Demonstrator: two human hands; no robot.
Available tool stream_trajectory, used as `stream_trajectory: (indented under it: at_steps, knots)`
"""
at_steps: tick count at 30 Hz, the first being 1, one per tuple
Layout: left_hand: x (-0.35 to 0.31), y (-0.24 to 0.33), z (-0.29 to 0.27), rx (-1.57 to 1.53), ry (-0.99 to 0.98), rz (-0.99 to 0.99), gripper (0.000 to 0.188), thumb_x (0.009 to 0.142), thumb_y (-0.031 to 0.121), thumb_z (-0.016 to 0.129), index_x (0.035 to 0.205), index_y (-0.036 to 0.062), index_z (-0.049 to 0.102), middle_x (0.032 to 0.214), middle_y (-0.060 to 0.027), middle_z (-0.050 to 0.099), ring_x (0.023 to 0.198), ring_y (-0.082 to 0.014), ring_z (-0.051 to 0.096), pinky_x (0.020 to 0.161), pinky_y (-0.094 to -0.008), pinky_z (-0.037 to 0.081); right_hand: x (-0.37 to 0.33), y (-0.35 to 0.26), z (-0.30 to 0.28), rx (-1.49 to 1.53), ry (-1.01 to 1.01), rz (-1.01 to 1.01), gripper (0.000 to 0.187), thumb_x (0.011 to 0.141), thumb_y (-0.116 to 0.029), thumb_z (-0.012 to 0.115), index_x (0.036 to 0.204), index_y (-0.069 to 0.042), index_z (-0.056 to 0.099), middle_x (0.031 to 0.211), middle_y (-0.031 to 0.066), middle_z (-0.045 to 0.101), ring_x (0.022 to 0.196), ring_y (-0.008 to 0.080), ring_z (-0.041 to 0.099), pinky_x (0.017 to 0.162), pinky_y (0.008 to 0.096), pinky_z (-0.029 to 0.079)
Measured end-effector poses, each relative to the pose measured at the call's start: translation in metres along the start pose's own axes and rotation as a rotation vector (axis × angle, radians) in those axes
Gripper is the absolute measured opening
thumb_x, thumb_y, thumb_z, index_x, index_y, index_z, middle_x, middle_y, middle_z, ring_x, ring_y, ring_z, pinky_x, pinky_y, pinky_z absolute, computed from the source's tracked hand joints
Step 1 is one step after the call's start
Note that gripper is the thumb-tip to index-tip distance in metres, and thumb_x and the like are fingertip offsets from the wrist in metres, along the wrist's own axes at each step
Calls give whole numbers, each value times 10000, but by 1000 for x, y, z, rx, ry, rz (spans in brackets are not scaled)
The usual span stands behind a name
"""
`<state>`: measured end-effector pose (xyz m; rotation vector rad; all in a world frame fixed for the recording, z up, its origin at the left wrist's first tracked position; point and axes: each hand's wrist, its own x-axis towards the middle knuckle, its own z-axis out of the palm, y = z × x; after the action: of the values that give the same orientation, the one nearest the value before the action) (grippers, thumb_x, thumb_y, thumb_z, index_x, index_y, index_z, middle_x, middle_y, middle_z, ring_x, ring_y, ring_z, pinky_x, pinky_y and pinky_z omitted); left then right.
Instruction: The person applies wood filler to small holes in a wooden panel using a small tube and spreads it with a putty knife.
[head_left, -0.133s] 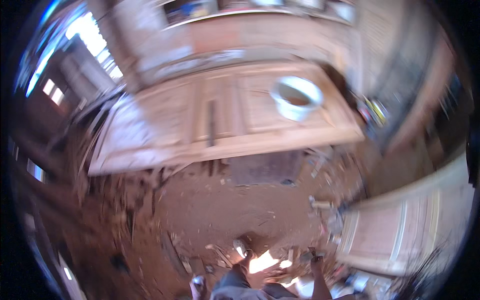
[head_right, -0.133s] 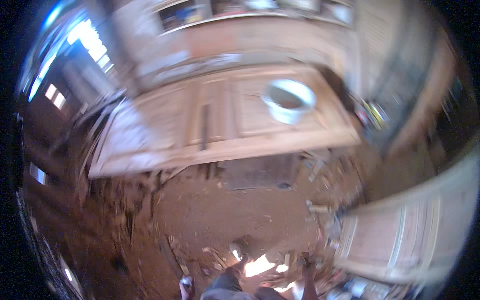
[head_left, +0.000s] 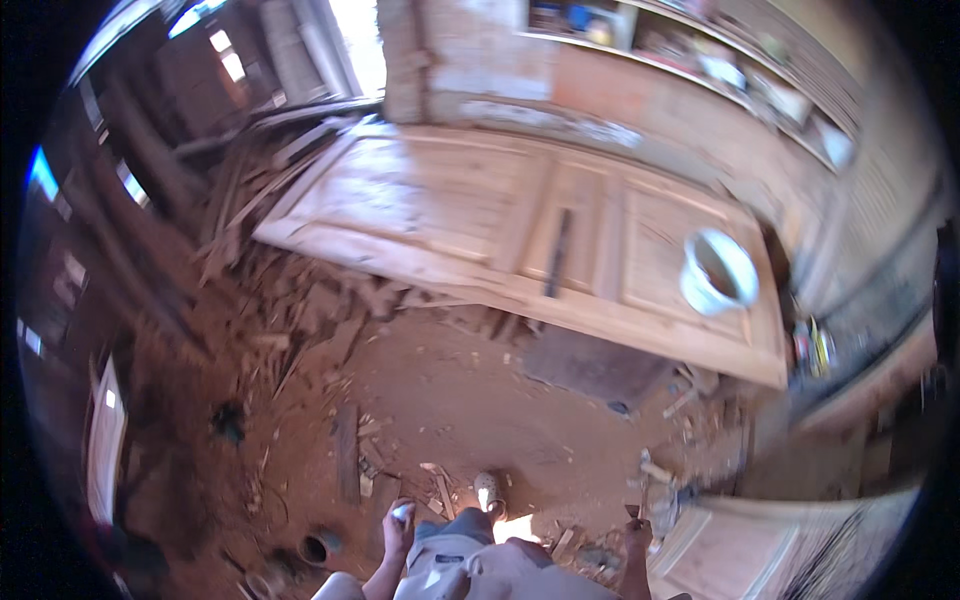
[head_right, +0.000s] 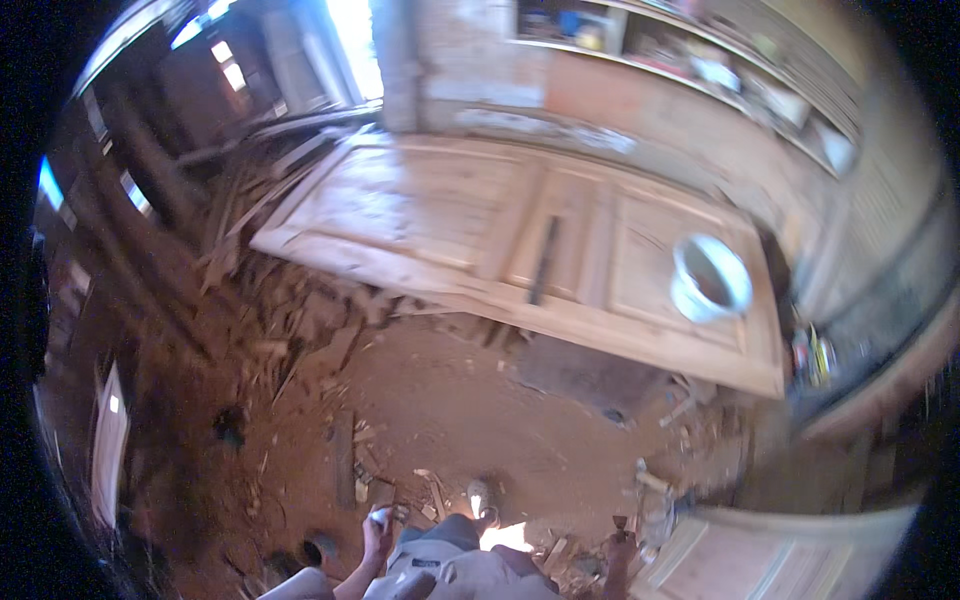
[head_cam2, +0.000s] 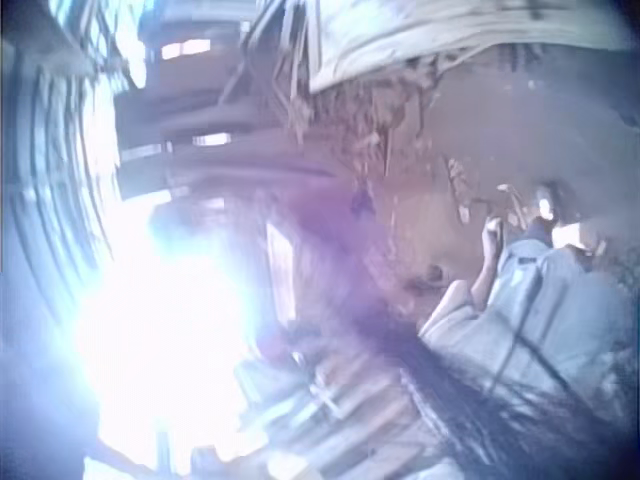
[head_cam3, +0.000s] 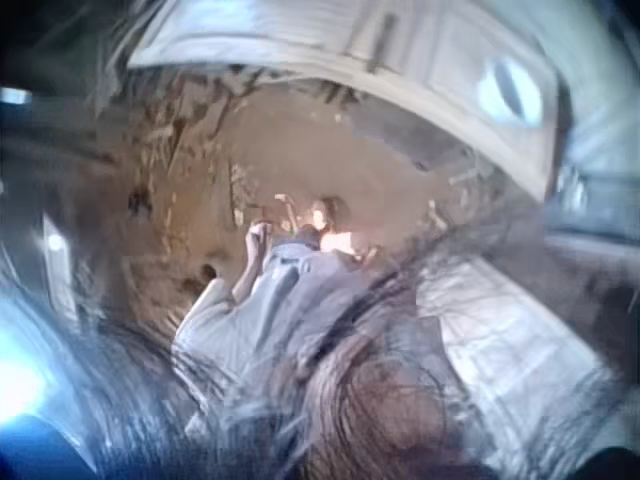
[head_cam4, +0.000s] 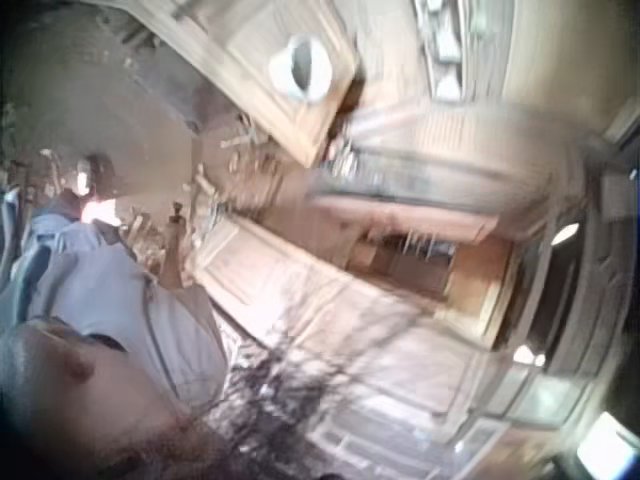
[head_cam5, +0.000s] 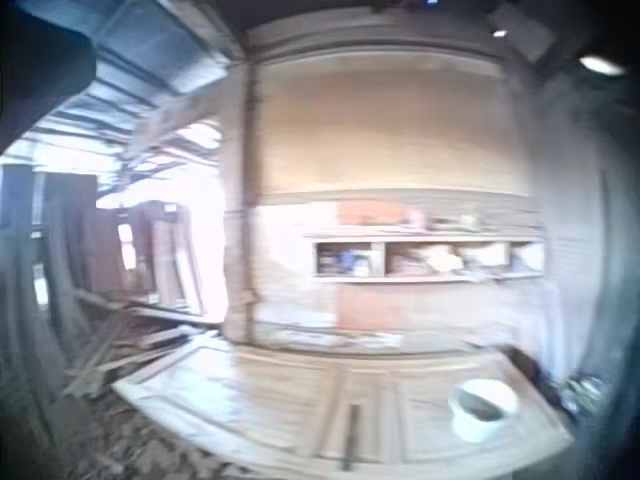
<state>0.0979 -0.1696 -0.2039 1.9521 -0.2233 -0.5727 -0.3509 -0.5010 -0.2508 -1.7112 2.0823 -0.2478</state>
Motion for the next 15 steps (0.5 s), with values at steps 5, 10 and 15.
stream_trajectory:
  at_steps: [5, 10, 15]
  knots:
    - [53, -19, -64, -140, 357, -35, 217, 936, 225, 617, 980, 13, 629, 818, -47, 625, 746, -128, 570, 666, -264, 470, 19, -207, 97, 556, -395, -449, 202, 808, -204, 720, 802, -30, 618, 716, 1, 586, 651, 105, 539, 561, 285, 451]
    - [108, 1, -120, -347, 568, -71, 196, 922, 192, 630, 990, 8, 627, 870, -28, 610, 754, -110, 564, 674, -262, 474, -61, -469, 142, 624, -657, -400, 280, 895, -293, 642, 716, -101, 546, 633, -14, 506, 516, 70, 463, 459, 263, 345]
    - [235, 44, -181, -451, 648, -30, 212, 928, 205, 624, 999, 6, 630, 859, -17, 610, 784, -95, 556, 693, -246, 455, -143, -683, 156, 833, -1003, -367, 219, 920, -273, 583, 827, -75, 566, 704, 67, 602, 515, 115, 526, 456, 266, 414]
